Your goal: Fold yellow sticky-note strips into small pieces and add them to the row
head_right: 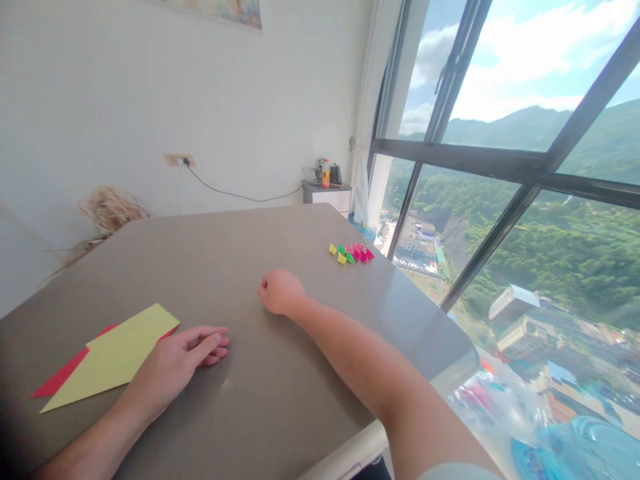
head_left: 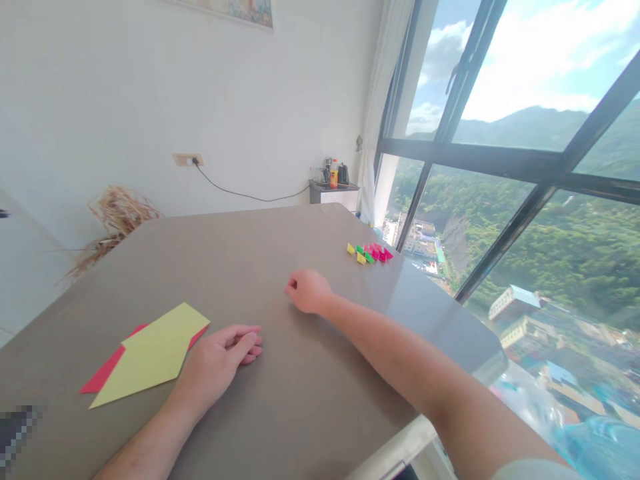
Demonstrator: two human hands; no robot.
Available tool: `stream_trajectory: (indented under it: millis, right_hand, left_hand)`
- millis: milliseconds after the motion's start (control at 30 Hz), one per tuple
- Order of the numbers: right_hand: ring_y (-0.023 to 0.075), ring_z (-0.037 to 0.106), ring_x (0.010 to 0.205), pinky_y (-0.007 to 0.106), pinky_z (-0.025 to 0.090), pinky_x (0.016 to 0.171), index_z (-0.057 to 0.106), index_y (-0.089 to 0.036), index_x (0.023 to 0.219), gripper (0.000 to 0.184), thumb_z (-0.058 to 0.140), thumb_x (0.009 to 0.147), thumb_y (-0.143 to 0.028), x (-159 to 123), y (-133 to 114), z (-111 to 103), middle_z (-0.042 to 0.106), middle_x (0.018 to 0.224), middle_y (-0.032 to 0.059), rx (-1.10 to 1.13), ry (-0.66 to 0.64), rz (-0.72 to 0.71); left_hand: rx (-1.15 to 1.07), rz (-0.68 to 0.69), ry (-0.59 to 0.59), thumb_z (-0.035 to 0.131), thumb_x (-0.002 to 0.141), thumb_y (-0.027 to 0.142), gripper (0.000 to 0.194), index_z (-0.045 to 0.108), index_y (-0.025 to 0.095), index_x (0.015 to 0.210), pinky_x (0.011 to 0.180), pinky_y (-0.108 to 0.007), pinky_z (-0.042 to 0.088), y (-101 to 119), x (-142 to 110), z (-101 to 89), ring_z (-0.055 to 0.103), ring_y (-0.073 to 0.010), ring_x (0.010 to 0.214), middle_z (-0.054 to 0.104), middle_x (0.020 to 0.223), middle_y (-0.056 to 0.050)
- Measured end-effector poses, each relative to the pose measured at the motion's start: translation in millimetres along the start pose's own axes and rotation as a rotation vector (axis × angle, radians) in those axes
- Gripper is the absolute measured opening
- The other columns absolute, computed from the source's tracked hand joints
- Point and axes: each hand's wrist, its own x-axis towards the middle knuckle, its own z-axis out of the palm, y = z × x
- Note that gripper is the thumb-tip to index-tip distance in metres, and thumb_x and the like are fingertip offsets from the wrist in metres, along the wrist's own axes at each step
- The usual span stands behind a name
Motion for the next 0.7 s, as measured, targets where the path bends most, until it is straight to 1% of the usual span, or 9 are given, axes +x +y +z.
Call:
stream_trajectory:
  millis: [100,167,200,267,367,433,500,600,700]
  right_hand:
    - [0.0178,0.068,0.079,0.025,0.042,0.063,0.073,-0.023,0.093,0.024,0.057,0.091,-0.041,-17.6,-40.8,20.0,0.078,0.090,0.0041,0.116,-0.152,-0.085]
    - [0.0193,0.068,0.079,0.027,0.042,0.063,0.073,-0.021,0.090,0.035,0.050,0.096,-0.047,-28.5,-56.3,25.5,0.078,0.091,0.0065,0.140,-0.219,-0.091]
    - [0.0205,0.069,0.081,0.028,0.043,0.064,0.073,-0.020,0.088,0.040,0.045,0.098,-0.046,-33.2,-60.4,27.0,0.078,0.092,0.0085,0.128,-0.217,-0.091]
    - [0.0211,0.069,0.083,0.028,0.042,0.065,0.073,-0.019,0.086,0.044,0.039,0.100,-0.044,-40.6,-62.7,29.4,0.078,0.093,0.0102,0.126,-0.162,-0.082]
    - [0.0191,0.067,0.080,0.028,0.039,0.064,0.071,-0.019,0.085,0.040,0.041,0.100,-0.041,-46.5,-59.1,32.7,0.077,0.092,0.0091,0.133,-0.079,-0.042]
    - [0.0180,0.065,0.078,0.027,0.037,0.064,0.070,-0.019,0.081,0.037,0.044,0.098,-0.039,-48.3,-56.9,33.7,0.077,0.089,0.0083,0.140,-0.057,-0.046]
    - [0.0168,0.063,0.076,0.027,0.036,0.064,0.069,-0.019,0.079,0.034,0.047,0.097,-0.039,-49.9,-56.4,33.1,0.076,0.086,0.0072,0.149,-0.047,-0.036]
    - [0.0160,0.061,0.076,0.026,0.037,0.066,0.069,-0.018,0.079,0.032,0.049,0.097,-0.036,-53.0,-57.3,30.5,0.075,0.086,0.0072,0.154,-0.042,-0.022]
    - [0.0156,0.059,0.075,0.026,0.037,0.066,0.067,-0.018,0.078,0.030,0.049,0.097,-0.033,-56.0,-56.7,28.8,0.074,0.085,0.0067,0.167,-0.042,-0.004]
  left_hand:
    - [-0.031,0.028,-0.006,0.070,0.077,0.053,0.041,0.076,0.019,0.100,0.079,-0.034,0.061,-0.9,0.1,-0.1,0.075,-0.0238,0.083,0.079,0.094,-0.008]
    - [-0.031,0.065,-0.033,0.069,0.077,0.050,0.034,0.077,0.020,0.091,0.078,-0.033,0.060,-1.6,-0.3,0.2,0.074,-0.0231,0.080,0.079,0.088,-0.006]
    - [-0.017,0.082,-0.038,0.069,0.078,0.049,0.031,0.077,0.021,0.089,0.078,-0.032,0.059,-1.7,-0.8,0.6,0.074,-0.0228,0.079,0.079,0.087,-0.005]
    - [0.015,0.113,-0.033,0.068,0.078,0.049,0.028,0.076,0.023,0.086,0.078,-0.031,0.057,-1.5,-2.5,1.7,0.074,-0.0232,0.080,0.078,0.083,-0.003]
    - [0.077,0.173,-0.024,0.064,0.081,0.046,0.024,0.076,0.025,0.082,0.075,-0.030,0.055,0.4,-6.5,3.8,0.073,-0.0231,0.078,0.077,0.079,-0.002]
    - [0.116,0.219,-0.012,0.062,0.082,0.043,0.022,0.075,0.026,0.080,0.075,-0.030,0.054,1.6,-9.1,4.8,0.073,-0.0226,0.076,0.077,0.077,-0.002]
    - [0.127,0.261,-0.033,0.059,0.084,0.040,0.021,0.074,0.026,0.078,0.075,-0.030,0.054,1.6,-10.7,5.6,0.073,-0.0223,0.077,0.077,0.077,-0.001]
    - [0.126,0.274,-0.022,0.056,0.081,0.029,0.017,0.073,0.026,0.081,0.073,-0.029,0.054,0.3,-11.4,7.1,0.074,-0.0212,0.077,0.078,0.082,-0.001]
    - [0.215,0.326,-0.018,0.050,0.079,0.021,0.022,0.072,0.026,0.076,0.068,-0.029,0.051,0.7,-14.3,9.7,0.071,-0.0192,0.069,0.073,0.068,0.001]
